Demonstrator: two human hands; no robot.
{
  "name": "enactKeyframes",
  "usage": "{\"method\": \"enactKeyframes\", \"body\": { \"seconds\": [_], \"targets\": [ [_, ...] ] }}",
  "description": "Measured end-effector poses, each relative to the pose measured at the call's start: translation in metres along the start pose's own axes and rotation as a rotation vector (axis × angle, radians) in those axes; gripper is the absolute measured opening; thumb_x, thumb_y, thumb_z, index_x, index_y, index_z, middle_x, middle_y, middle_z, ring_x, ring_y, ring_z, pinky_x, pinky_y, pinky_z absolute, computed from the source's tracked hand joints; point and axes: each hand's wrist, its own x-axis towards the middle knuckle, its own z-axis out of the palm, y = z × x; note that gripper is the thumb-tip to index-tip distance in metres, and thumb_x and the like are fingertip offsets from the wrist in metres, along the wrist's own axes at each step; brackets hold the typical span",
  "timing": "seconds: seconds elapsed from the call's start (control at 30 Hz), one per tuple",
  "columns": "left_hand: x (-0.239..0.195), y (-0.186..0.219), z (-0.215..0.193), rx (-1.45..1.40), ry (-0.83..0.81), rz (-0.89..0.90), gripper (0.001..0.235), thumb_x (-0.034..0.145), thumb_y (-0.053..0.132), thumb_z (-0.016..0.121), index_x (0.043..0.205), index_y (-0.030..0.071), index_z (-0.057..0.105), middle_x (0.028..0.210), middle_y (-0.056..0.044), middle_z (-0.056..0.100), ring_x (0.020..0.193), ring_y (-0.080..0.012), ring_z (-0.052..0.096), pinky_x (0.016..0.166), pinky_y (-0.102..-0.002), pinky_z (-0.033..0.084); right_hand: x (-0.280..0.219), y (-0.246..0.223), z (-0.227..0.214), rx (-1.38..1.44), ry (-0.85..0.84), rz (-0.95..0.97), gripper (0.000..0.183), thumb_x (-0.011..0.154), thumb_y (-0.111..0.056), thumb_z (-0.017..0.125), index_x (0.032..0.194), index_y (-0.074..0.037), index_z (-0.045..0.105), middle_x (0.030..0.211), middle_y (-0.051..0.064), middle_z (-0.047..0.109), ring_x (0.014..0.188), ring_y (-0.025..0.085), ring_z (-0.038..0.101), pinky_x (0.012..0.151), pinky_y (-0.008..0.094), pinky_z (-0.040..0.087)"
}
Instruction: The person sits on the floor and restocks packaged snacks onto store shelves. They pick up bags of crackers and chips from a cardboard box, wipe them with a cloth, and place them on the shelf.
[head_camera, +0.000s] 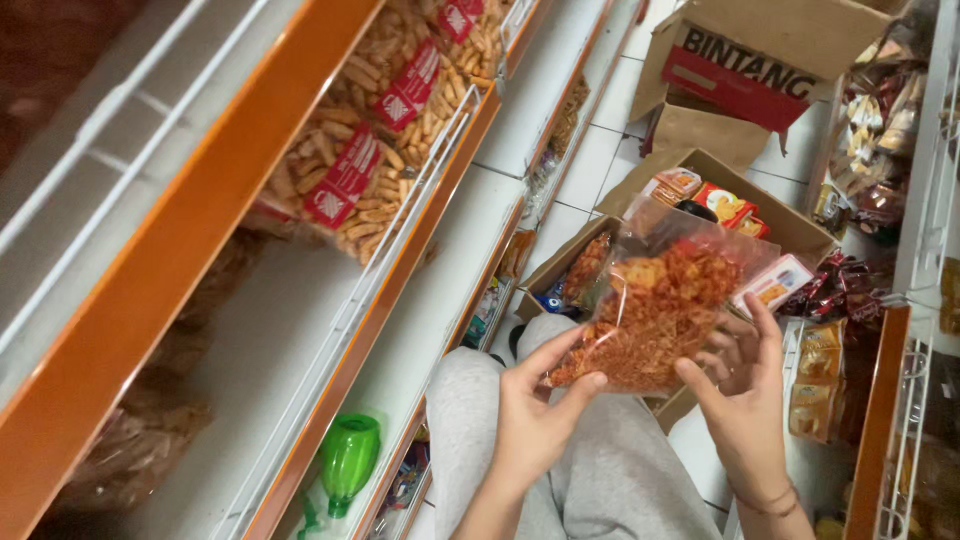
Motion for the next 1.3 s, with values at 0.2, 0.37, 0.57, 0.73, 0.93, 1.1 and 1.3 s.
{"method": "enactKeyframes", "body": {
  "seconds": [0.2,0.37,0.57,0.73,0.93,1.1,1.3],
  "targets": [
    [-0.076,0.035,0.013,0.692,0.135,0.682,0.038,0.087,-0.004,0.069,0.124,0.001,0.074,0.133,-0.018,0.072,0.134,-0.0346,0.067,0.118,-0.046,0.051,-0.053,0.010,0.015,0.474,-0.330,-0.038,0.077,0.094,-0.024,0.075,0.157,-0.003,0.036,0.152,0.013,0.049,0.140,0.023,0.051,0.113,0.038,0.048],
    [-0.103,0.027,0.007,0.990,-0.035,0.862,0.029,0.100,0.007,0.072,0.129,0.005,0.075,0.145,-0.015,0.069,0.145,-0.0303,0.064,0.127,-0.049,0.045,-0.072,0.057,0.003,0.823,-0.198,0.357,0.046,0.109,-0.019,0.068,0.139,0.010,0.049,0.138,0.022,0.064,0.117,0.027,0.061,0.092,0.038,0.046],
    [-0.115,0.061,-0.020,0.886,0.262,0.760,0.044,0.075,0.019,0.082,0.117,0.012,0.073,0.134,-0.021,0.065,0.131,-0.0393,0.061,0.121,-0.064,0.028,-0.053,0.007,0.027,0.544,-0.194,0.410,0.048,0.088,-0.015,0.065,0.134,-0.003,0.058,0.124,0.009,0.070,0.113,0.020,0.067,0.096,0.041,0.051],
    [-0.108,0.098,-0.060,0.480,0.289,0.203,0.074,0.073,0.016,0.085,0.140,0.004,0.056,0.134,-0.019,0.068,0.128,-0.0289,0.065,0.111,-0.043,0.046,-0.041,0.008,0.027,0.480,-0.491,0.384,0.049,0.093,-0.015,0.073,0.132,0.011,0.058,0.124,0.019,0.071,0.113,0.025,0.067,0.100,0.043,0.050],
    [-0.122,0.104,-0.072,0.186,0.266,0.106,0.065,0.080,0.013,0.085,0.138,-0.002,0.061,0.130,-0.017,0.073,0.123,-0.0224,0.069,0.109,-0.037,0.052,-0.037,0.012,0.058,0.284,-0.517,0.273,0.066,0.076,-0.007,0.080,0.135,0.002,0.052,0.125,0.010,0.069,0.113,0.019,0.066,0.098,0.039,0.051],
    [-0.135,0.133,-0.081,0.453,0.317,0.287,0.061,0.081,0.012,0.086,0.136,-0.001,0.064,0.127,-0.016,0.075,0.124,-0.0252,0.073,0.108,-0.038,0.054,-0.013,0.018,0.081,0.242,-0.623,0.175,0.072,0.073,-0.003,0.082,0.138,0.002,0.051,0.122,0.014,0.071,0.107,0.023,0.070,0.088,0.040,0.057],
    [-0.146,0.203,-0.092,0.770,0.392,0.555,0.054,0.084,0.009,0.082,0.134,0.002,0.064,0.135,-0.018,0.066,0.127,-0.0330,0.069,0.107,-0.040,0.055,0.014,-0.048,0.134,0.118,-0.668,-0.122,0.055,0.070,0.010,0.078,0.123,0.007,0.063,0.119,0.020,0.072,0.105,0.025,0.071,0.091,0.039,0.057]
  ]
}}
